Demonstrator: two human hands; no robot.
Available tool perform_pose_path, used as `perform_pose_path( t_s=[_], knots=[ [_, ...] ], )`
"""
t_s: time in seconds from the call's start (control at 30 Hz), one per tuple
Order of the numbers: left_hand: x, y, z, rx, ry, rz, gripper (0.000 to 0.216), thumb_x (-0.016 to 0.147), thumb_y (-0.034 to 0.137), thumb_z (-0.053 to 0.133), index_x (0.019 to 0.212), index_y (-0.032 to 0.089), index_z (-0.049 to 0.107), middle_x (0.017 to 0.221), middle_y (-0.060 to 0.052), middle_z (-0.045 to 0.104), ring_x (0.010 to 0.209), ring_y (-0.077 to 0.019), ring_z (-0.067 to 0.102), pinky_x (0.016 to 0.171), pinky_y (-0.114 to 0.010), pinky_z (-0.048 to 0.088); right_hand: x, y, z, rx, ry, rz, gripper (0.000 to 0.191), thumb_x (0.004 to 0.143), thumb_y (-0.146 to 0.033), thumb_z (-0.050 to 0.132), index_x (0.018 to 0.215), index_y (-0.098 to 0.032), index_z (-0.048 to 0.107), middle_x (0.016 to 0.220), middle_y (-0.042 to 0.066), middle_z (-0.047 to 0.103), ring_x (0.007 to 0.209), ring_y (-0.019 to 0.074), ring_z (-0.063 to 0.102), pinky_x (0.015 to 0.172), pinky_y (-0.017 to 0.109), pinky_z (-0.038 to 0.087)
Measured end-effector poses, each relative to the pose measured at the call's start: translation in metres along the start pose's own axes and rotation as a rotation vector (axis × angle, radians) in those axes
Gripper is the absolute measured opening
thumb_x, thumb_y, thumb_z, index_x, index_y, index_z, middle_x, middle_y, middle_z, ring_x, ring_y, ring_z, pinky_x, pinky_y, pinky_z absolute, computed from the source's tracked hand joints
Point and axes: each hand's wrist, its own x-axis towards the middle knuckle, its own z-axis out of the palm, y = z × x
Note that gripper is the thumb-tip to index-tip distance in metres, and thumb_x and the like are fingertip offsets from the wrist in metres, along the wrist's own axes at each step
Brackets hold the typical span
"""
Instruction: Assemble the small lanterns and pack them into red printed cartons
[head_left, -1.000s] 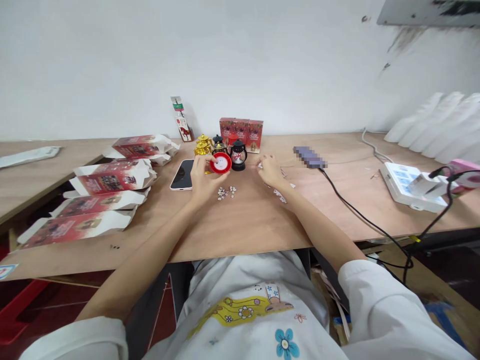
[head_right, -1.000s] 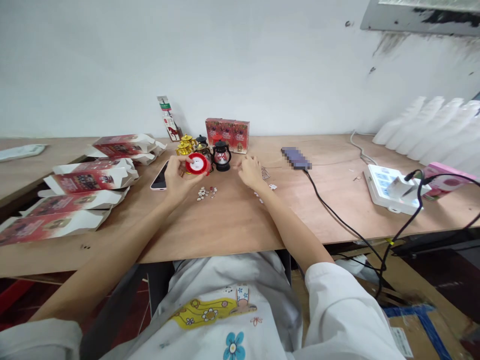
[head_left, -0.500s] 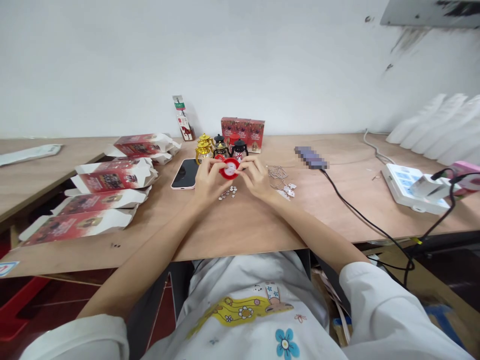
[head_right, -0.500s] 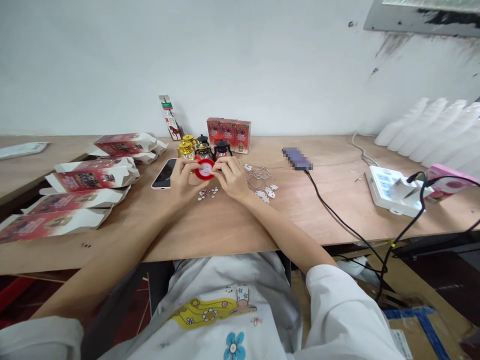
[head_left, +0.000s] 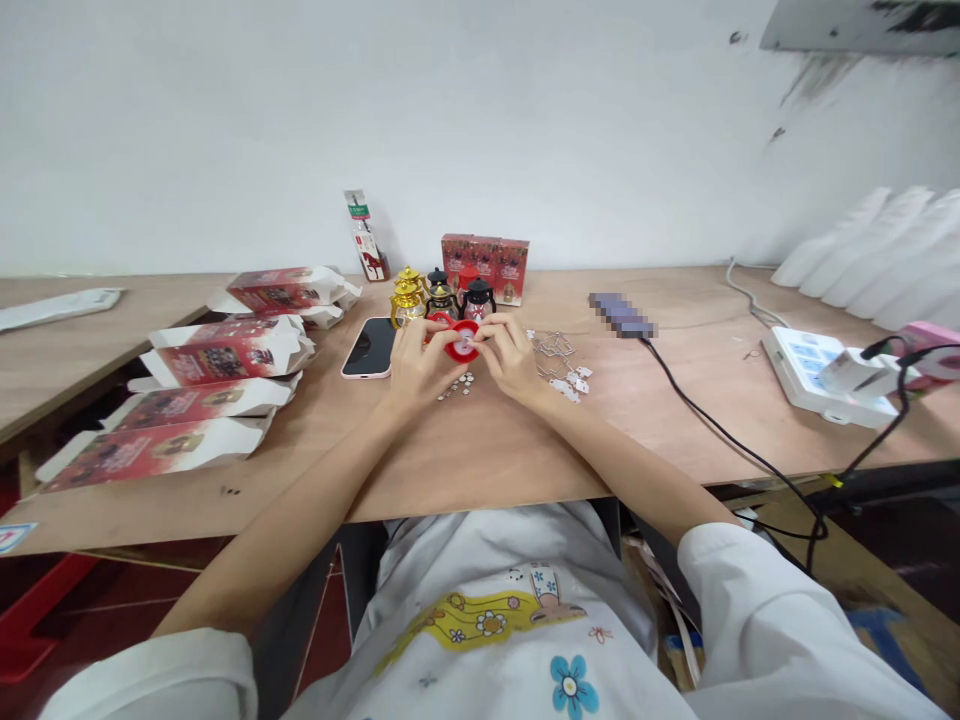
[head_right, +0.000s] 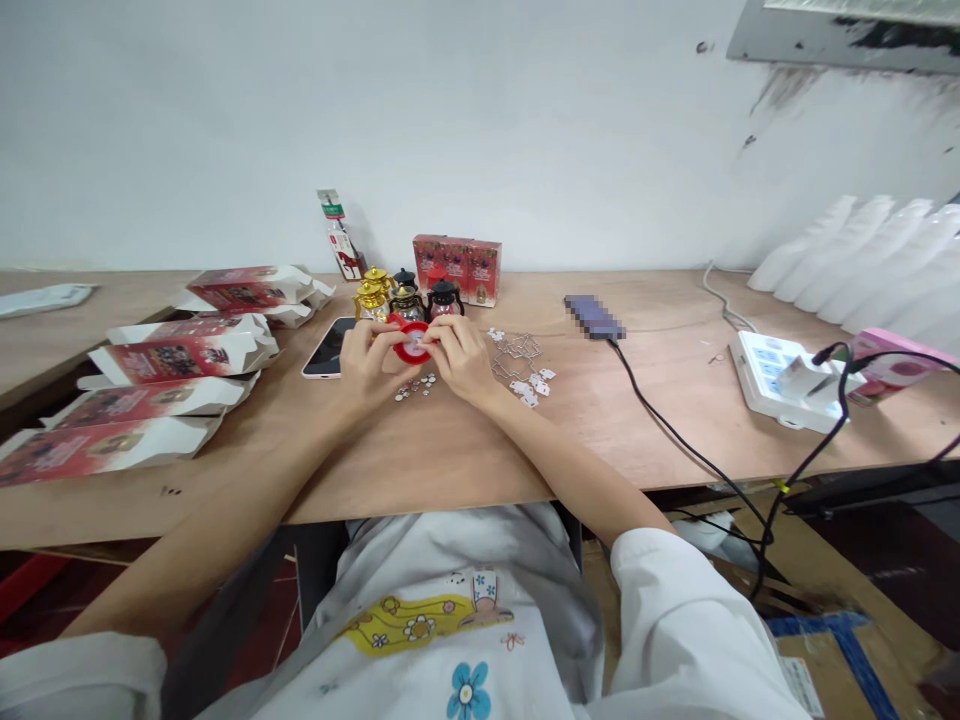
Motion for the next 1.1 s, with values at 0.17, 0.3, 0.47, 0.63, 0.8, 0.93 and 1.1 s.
perform_pose_path(
  t_s=[0.17,0.3,0.47,0.63,0.8,0.93,1.1],
  knots=[
    [0.0,0.0,0.0,0.017,0.019,0.033,0.026,0.079,0.035,0.069,0.1,0.021,0.061,0.096,-0.008,0.064,0.087,-0.0211,0.059,0.073,-0.034,0.041,0.0,-0.002,0.0,0.015,0.013,0.005,0.016,0.097,-0.028,0.047,0.088,-0.021,0.058,0.093,0.007,0.059,0.089,0.0179,0.061,0.081,0.034,0.052],
    [-0.001,-0.002,0.0,0.014,0.003,0.049,0.025,0.081,0.037,0.068,0.1,0.022,0.062,0.099,-0.008,0.066,0.09,-0.0217,0.061,0.075,-0.035,0.041,-0.001,-0.004,0.0,0.011,-0.035,0.051,0.017,0.097,-0.029,0.046,0.088,-0.021,0.058,0.095,0.008,0.059,0.091,0.0181,0.061,0.082,0.033,0.052],
    [-0.001,-0.005,-0.002,0.024,0.002,0.051,0.022,0.083,0.038,0.066,0.098,0.022,0.064,0.105,-0.009,0.069,0.097,-0.0227,0.064,0.082,-0.037,0.041,-0.001,-0.002,0.001,0.072,-0.061,0.101,0.02,0.097,-0.032,0.045,0.09,-0.02,0.059,0.099,0.009,0.058,0.093,0.0173,0.061,0.082,0.03,0.054],
    [0.0,-0.01,-0.001,0.003,-0.01,0.136,0.018,0.084,0.038,0.066,0.095,0.024,0.065,0.105,-0.009,0.071,0.092,-0.0209,0.066,0.082,-0.037,0.044,0.001,0.002,0.0,0.133,-0.084,0.157,0.017,0.094,-0.032,0.051,0.086,-0.021,0.061,0.098,0.008,0.059,0.094,0.0182,0.061,0.085,0.034,0.054],
    [0.0,-0.013,-0.001,-0.016,-0.114,0.095,0.016,0.085,0.04,0.065,0.088,0.025,0.066,0.109,-0.008,0.071,0.098,-0.0219,0.067,0.086,-0.04,0.047,0.002,0.004,-0.001,0.271,-0.107,0.258,0.017,0.089,-0.035,0.06,0.08,-0.021,0.063,0.098,0.006,0.062,0.089,0.0163,0.064,0.071,0.03,0.058],
    [0.003,-0.01,-0.001,-0.046,-0.111,0.082,0.015,0.086,0.039,0.064,0.087,0.024,0.066,0.11,-0.008,0.071,0.099,-0.0216,0.067,0.087,-0.04,0.047,0.003,0.003,-0.002,0.379,-0.107,0.341,0.02,0.085,-0.04,0.064,0.08,-0.021,0.062,0.102,0.006,0.066,0.095,0.017,0.065,0.071,0.029,0.059],
    [0.003,-0.009,-0.001,-0.072,-0.082,0.078,0.011,0.085,0.036,0.066,0.089,0.025,0.067,0.111,-0.009,0.07,0.101,-0.0222,0.067,0.087,-0.041,0.049,0.003,0.003,0.001,0.52,-0.052,0.502,0.029,0.079,-0.048,0.068,0.083,-0.021,0.059,0.102,0.005,0.07,0.086,0.0145,0.069,0.075,0.028,0.057]
  ],
)
